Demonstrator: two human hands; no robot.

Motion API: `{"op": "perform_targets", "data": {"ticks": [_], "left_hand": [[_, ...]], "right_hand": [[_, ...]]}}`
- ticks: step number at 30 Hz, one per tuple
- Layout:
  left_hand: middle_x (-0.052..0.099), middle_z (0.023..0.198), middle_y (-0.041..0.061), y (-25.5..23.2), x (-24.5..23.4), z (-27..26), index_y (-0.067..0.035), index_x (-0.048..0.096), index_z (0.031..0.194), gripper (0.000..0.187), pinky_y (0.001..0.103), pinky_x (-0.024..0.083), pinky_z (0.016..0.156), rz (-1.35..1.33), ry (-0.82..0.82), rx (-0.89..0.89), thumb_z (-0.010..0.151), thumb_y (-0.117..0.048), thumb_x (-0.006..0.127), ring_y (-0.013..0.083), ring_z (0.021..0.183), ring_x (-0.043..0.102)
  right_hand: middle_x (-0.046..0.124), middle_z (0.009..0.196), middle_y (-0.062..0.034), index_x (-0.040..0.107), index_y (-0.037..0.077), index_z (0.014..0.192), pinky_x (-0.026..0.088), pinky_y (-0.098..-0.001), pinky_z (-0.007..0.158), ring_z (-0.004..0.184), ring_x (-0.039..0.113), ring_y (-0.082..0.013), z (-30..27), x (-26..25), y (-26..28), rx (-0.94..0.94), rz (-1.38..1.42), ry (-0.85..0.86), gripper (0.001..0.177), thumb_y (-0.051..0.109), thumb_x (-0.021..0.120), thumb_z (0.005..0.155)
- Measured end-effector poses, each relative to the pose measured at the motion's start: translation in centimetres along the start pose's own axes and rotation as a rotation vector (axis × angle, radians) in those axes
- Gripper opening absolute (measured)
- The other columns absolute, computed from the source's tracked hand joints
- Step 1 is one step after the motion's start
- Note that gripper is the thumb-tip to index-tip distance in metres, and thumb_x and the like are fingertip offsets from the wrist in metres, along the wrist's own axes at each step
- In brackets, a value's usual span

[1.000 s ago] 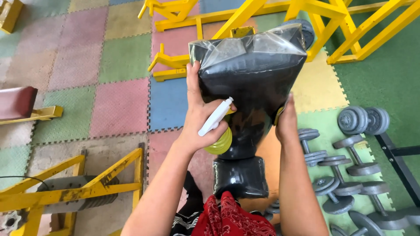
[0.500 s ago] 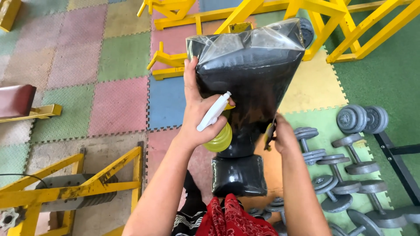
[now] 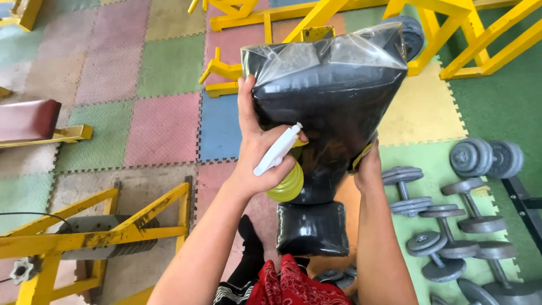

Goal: Cleaning and wiping down various gym machines and benches with a cloth and spray bottle.

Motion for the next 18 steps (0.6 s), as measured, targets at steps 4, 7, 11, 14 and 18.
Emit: {"op": "perform_targets", "data": {"ticks": [4,7,11,14,18], "left_hand": [[-0.016,0.169,0.033,0.4,0.3,-0.1,-0.015,0.078,0.098,0.03,0.05,0.0,0.139,0.024,0.051,-0.021,0.07,-0.017,0.066,0.0501,0.163,-0.015],[-0.019,0.169,0.034,0.7,0.5,-0.1,-0.016,0.078,0.099,0.032,0.045,-0.001,0.136,-0.005,0.05,-0.009,0.07,-0.016,0.065,0.0465,0.165,-0.015],[-0.022,0.168,0.033,1.1,0.6,-0.4,-0.015,0.078,0.101,0.032,0.044,0.001,0.136,-0.009,0.071,-0.027,0.072,-0.016,0.064,0.0433,0.161,-0.015],[-0.022,0.168,0.033,1.1,0.5,-0.4,-0.015,0.078,0.1,0.031,0.044,0.0,0.136,-0.004,0.071,-0.025,0.072,-0.016,0.065,0.0419,0.161,-0.015],[-0.025,0.165,0.036,1.3,0.7,-1.0,-0.015,0.079,0.103,0.034,0.047,0.003,0.14,-0.011,0.083,-0.051,0.073,-0.016,0.064,0.0454,0.165,-0.011]], "right_hand": [[0.05,0.157,-0.0043,0.038,0.008,0.157,0.036,-0.035,0.119,0.146,0.045,-0.0197,-0.1,-6.6,-9.0,0.131,0.016,-0.114,0.065,0.05,0.028,0.109],[0.053,0.153,-0.0092,0.04,0.004,0.156,0.039,-0.0381,0.115,0.14,0.05,-0.0239,-1.0,-10.0,-14.2,0.25,0.067,-0.168,0.07,0.053,0.03,0.107],[0.059,0.138,-0.0078,0.043,0.01,0.152,0.047,-0.0398,0.09,0.116,0.06,-0.0238,-2.8,-15.2,-20.7,0.627,0.003,-0.376,0.073,0.063,0.028,0.105],[0.063,0.125,-0.0061,0.047,0.011,0.146,0.05,-0.0388,0.081,0.104,0.061,-0.0219,-3.5,-13.9,-18.9,0.734,-0.027,-0.413,0.067,0.061,0.029,0.105],[0.062,0.11,-0.0051,0.052,0.017,0.138,0.049,-0.0405,0.07,0.091,0.058,-0.0201,-4.2,-7.4,-9.9,0.693,-0.278,-0.372,0.05,0.048,0.031,0.103]]}}
Point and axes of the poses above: each hand's wrist, its own z-axis towards the middle knuckle, its own x-axis out of the palm, y = z × x, the point moved 7 cm from there along z, towards the middle knuckle
